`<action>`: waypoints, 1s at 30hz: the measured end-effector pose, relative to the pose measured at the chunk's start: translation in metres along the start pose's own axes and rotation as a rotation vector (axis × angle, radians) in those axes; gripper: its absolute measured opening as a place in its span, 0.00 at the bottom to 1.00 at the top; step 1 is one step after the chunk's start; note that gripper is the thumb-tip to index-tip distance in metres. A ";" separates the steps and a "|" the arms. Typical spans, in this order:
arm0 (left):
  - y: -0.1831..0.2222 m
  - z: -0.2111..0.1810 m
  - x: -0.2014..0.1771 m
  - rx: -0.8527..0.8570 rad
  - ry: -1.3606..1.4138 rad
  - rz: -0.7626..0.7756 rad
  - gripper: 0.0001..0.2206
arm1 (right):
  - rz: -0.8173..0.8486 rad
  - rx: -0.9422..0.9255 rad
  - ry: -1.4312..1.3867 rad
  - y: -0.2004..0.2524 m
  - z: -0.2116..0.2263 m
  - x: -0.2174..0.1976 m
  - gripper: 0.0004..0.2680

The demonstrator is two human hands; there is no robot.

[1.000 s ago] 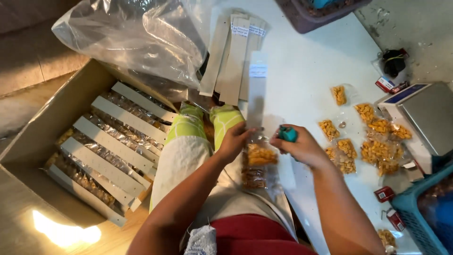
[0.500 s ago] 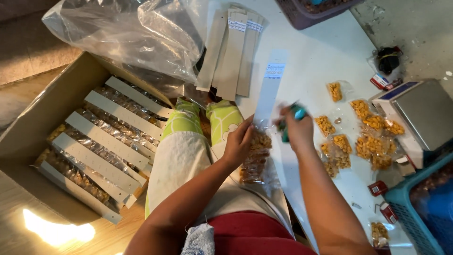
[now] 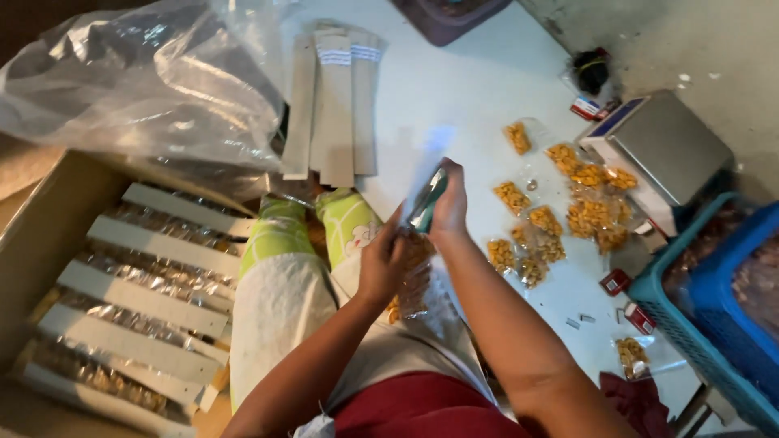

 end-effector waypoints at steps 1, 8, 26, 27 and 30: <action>-0.007 0.004 0.000 0.004 0.001 0.007 0.23 | -0.004 -0.006 -0.004 -0.010 0.009 -0.016 0.14; -0.041 0.081 -0.012 -0.440 0.584 -0.127 0.21 | -0.403 -0.233 1.405 -0.153 0.090 -0.214 0.22; -0.050 0.024 -0.009 -0.196 0.522 0.081 0.16 | 0.670 -0.423 0.934 0.041 0.054 0.000 0.07; -0.049 0.022 -0.011 -0.174 0.599 0.072 0.19 | 0.596 -0.507 0.997 0.041 0.050 0.004 0.07; -0.043 0.004 -0.011 -0.073 0.533 0.100 0.21 | 0.507 -0.563 0.995 0.044 0.051 0.010 0.06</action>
Point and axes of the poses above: each hand's wrist, its own y-axis away from the middle knuckle, its own x-axis out of the palm, z = x × y, the point moved 7 cm from there along -y, towards the middle knuckle, and after that the axes turned 8 degrees about y, right-handed, at the moved point
